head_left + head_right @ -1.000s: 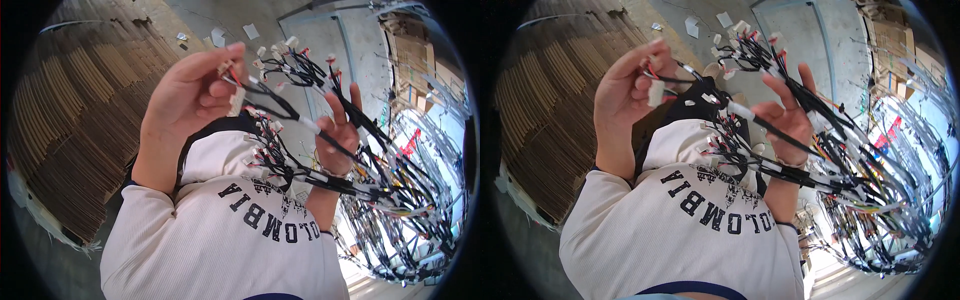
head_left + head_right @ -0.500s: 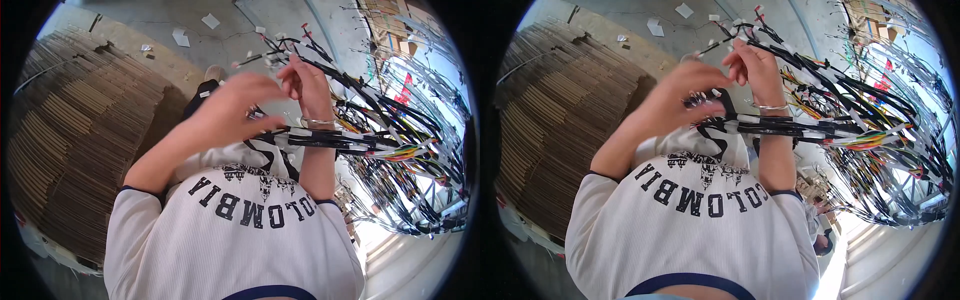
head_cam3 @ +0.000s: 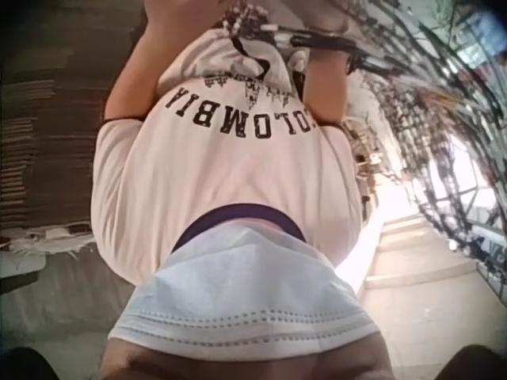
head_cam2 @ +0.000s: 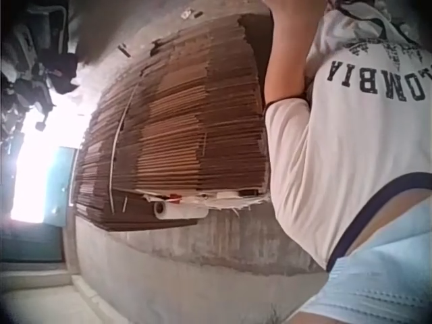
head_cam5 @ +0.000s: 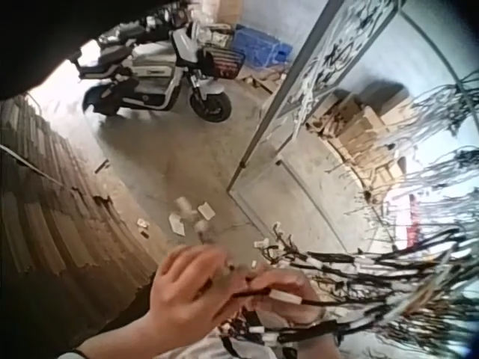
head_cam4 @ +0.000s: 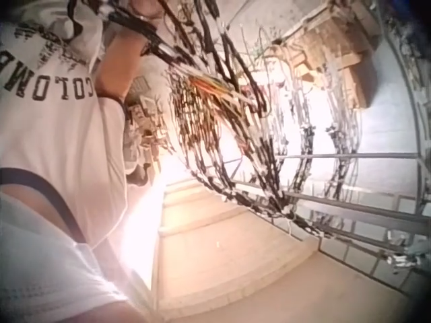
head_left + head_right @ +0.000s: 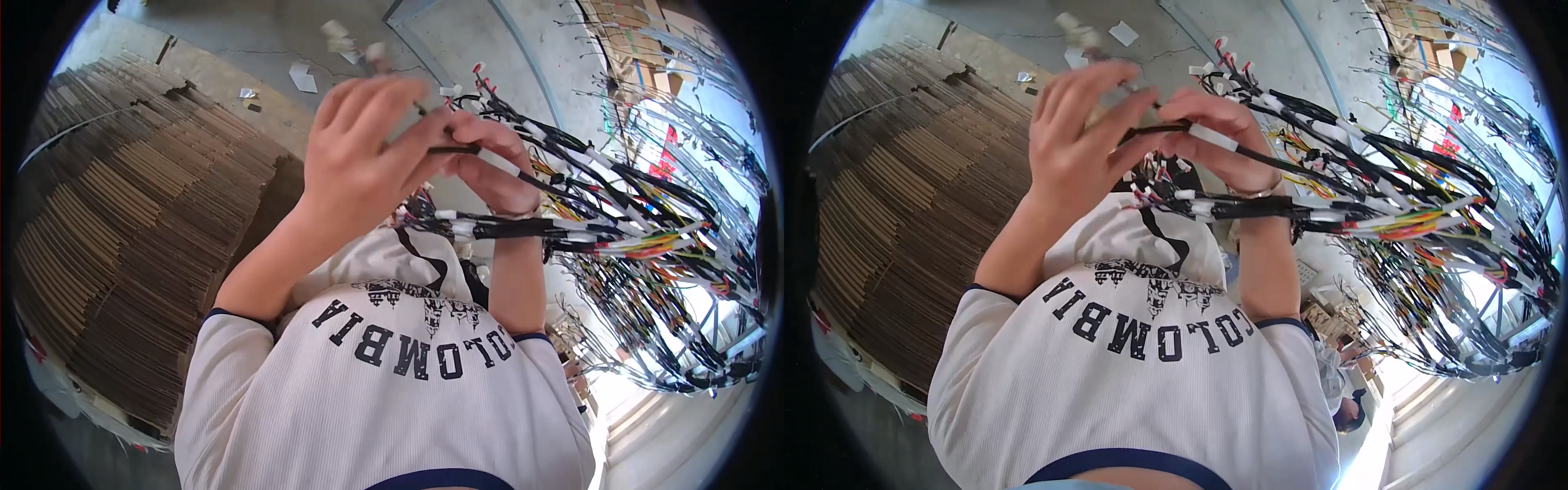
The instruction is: Inspecting, organizing, and securing bundles of electrical wire harnesses using tape.
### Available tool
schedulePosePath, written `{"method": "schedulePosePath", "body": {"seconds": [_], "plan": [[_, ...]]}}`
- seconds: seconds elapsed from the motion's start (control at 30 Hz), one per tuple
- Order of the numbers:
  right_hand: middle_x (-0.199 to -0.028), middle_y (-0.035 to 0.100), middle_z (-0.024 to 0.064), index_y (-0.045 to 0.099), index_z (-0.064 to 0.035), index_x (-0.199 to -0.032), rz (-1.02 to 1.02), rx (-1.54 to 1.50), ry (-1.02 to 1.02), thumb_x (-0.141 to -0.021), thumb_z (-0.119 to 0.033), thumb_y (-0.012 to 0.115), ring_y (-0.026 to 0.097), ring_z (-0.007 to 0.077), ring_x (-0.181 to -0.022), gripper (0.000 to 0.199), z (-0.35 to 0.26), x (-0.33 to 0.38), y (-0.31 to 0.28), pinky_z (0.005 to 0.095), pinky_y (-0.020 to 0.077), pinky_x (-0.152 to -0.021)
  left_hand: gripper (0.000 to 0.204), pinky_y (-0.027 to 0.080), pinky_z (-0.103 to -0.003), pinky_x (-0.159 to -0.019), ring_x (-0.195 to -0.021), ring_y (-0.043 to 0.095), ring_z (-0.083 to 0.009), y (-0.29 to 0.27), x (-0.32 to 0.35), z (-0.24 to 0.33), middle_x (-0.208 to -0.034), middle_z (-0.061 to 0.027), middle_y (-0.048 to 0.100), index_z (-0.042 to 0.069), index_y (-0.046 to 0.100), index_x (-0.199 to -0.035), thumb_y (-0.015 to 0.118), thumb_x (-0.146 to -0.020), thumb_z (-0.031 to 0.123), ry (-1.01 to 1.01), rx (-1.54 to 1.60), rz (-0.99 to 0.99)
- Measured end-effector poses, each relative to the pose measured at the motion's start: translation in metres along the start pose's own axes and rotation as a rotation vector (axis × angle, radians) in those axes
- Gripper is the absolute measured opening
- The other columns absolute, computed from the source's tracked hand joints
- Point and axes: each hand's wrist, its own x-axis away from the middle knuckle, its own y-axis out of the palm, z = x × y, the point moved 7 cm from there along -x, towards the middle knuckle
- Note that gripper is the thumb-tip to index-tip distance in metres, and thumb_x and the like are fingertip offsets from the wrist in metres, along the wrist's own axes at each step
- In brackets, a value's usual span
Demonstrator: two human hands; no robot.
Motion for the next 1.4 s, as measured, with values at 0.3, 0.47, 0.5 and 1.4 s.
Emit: {"method": "schedulePosePath", "body": {"seconds": [0.3,0.47,0.5,1.4], "plan": [[-0.106,0.059,0.0138,0.058,0.0021,-0.123,0.096,0.051,-0.09,-0.081,-0.024,0.07,0.06,0.0286,-0.085,0.052,-0.002,-0.001,0.007,0.0388,0.0471,-0.075,0.071,0.039,-0.036,-0.094,-0.118,0.046,-0.0232,-0.018,0.03,-0.058,-0.129,-0.0094,0.05,0.004,0.044,-0.137,0.073,-0.072,0.009,-0.48,0.811,-0.02],[-0.101,0.056,0.0118,0.06,0.0057,-0.119,0.059,0.001,-0.072,-0.084,-0.025,0.069,0.061,0.0218,-0.083,0.047,-0.004,-0.002,0.014,0.0312,0.0477,-0.077,0.05,0.043,-0.029,-0.084,-0.098,0.053,-0.0164,-0.022,0.034,-0.056,-0.11,-0.0083,0.059,0.002,0.054,-0.127,0.069,-0.08,0.006,-0.507,1.008,-0.031],[-0.1,0.056,0.012,0.06,0.0058,-0.119,0.075,0.004,-0.071,-0.083,-0.026,0.069,0.061,0.022,-0.082,0.048,-0.004,-0.001,0.015,0.0309,0.0472,-0.076,0.045,0.043,-0.026,-0.079,-0.091,0.054,-0.0146,-0.023,0.032,-0.055,-0.103,-0.0066,0.06,0.001,0.056,-0.123,0.07,-0.081,0.008,-0.432,0.875,-0.082],[-0.096,0.06,0.0146,0.062,0.0064,-0.116,-0.035,-0.039,-0.078,-0.081,-0.025,0.073,0.062,0.0191,-0.079,0.049,-0.009,0.007,0.045,0.0287,0.0506,-0.067,0.044,0.022,-0.023,-0.045,-0.052,0.026,-0.0058,0.007,0.043,-0.003,-0.059,0.006,0.03,0.008,0.05,-0.075,0.046,-0.098,0.045,-1.207,2.184,-0.254]]}}
